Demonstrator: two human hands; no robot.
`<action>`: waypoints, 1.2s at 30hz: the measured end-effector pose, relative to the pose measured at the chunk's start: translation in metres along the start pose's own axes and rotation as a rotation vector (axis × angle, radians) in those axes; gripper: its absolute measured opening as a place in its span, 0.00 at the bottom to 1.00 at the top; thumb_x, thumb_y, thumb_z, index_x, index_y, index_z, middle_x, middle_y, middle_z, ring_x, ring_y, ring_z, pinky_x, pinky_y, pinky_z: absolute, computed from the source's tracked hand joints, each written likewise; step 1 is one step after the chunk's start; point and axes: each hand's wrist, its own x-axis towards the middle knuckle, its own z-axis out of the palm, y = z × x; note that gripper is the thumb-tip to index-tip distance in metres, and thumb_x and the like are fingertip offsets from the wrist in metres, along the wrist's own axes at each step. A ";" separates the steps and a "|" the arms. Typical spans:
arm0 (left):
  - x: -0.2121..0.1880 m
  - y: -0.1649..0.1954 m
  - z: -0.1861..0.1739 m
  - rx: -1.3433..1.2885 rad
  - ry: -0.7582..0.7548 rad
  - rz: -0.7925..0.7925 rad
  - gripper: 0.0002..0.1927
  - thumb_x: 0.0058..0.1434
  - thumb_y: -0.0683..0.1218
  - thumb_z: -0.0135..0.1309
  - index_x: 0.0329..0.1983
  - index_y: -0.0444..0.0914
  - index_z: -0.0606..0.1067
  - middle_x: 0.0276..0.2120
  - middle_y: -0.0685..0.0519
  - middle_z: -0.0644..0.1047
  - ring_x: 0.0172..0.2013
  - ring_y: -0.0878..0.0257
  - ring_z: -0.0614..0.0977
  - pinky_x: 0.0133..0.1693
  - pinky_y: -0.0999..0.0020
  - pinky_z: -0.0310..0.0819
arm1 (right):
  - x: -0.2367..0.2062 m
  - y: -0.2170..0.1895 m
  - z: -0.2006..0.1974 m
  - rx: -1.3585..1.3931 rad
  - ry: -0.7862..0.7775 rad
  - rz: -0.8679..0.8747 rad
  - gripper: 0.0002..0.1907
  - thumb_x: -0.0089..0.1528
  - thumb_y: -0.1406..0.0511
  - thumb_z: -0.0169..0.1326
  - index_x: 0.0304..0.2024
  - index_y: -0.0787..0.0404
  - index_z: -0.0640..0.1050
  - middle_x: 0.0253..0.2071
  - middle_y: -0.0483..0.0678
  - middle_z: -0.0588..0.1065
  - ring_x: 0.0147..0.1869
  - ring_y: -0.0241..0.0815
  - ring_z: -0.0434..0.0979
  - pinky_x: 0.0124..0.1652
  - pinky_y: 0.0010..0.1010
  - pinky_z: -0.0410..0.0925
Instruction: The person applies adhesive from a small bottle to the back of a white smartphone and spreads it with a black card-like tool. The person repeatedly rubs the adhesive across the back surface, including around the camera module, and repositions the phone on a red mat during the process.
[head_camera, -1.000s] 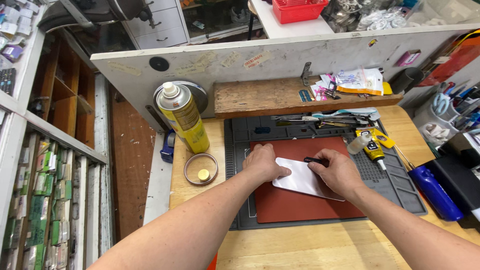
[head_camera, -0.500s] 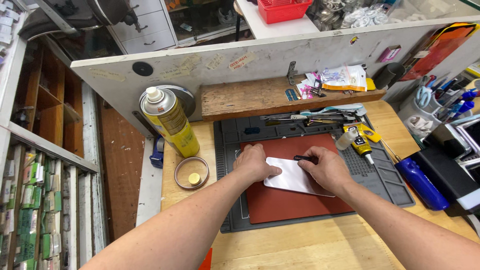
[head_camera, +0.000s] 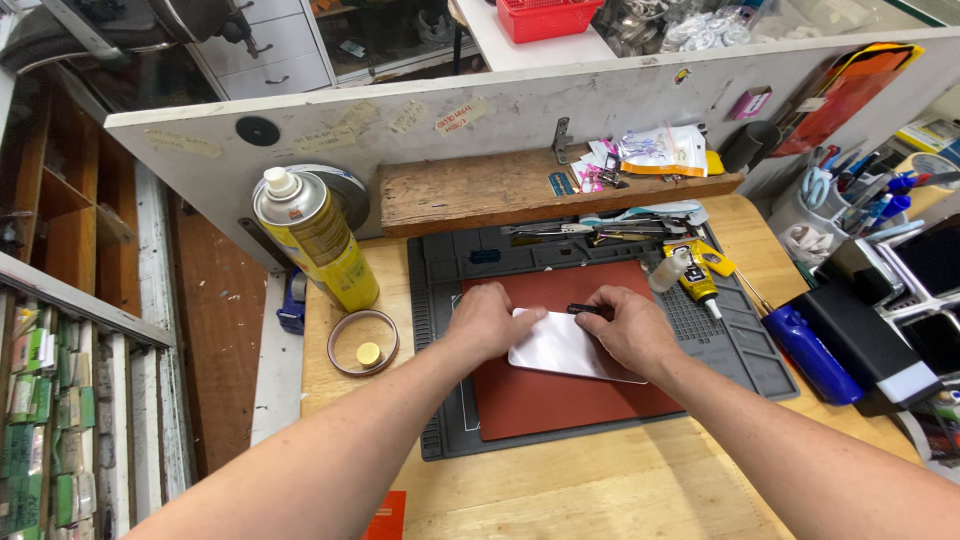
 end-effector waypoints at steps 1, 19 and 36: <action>0.002 -0.001 -0.004 -0.023 0.025 -0.015 0.27 0.54 0.61 0.66 0.45 0.36 0.78 0.49 0.42 0.78 0.51 0.48 0.82 0.53 0.54 0.77 | 0.000 0.000 0.000 -0.002 -0.005 0.012 0.13 0.58 0.55 0.62 0.41 0.53 0.83 0.42 0.47 0.82 0.44 0.46 0.82 0.46 0.38 0.72; 0.045 -0.043 -0.012 0.004 0.268 -0.027 0.14 0.57 0.50 0.65 0.46 0.43 0.83 0.51 0.46 0.78 0.52 0.47 0.80 0.53 0.54 0.75 | 0.001 0.001 0.001 -0.020 -0.004 0.023 0.13 0.58 0.55 0.63 0.41 0.53 0.83 0.41 0.47 0.81 0.45 0.46 0.82 0.46 0.38 0.72; 0.057 -0.045 -0.016 -0.077 0.257 -0.089 0.07 0.58 0.49 0.63 0.38 0.45 0.84 0.43 0.49 0.83 0.48 0.50 0.83 0.51 0.57 0.77 | 0.003 0.002 0.005 -0.010 0.020 -0.023 0.14 0.58 0.55 0.63 0.40 0.56 0.83 0.42 0.49 0.81 0.44 0.48 0.82 0.46 0.38 0.72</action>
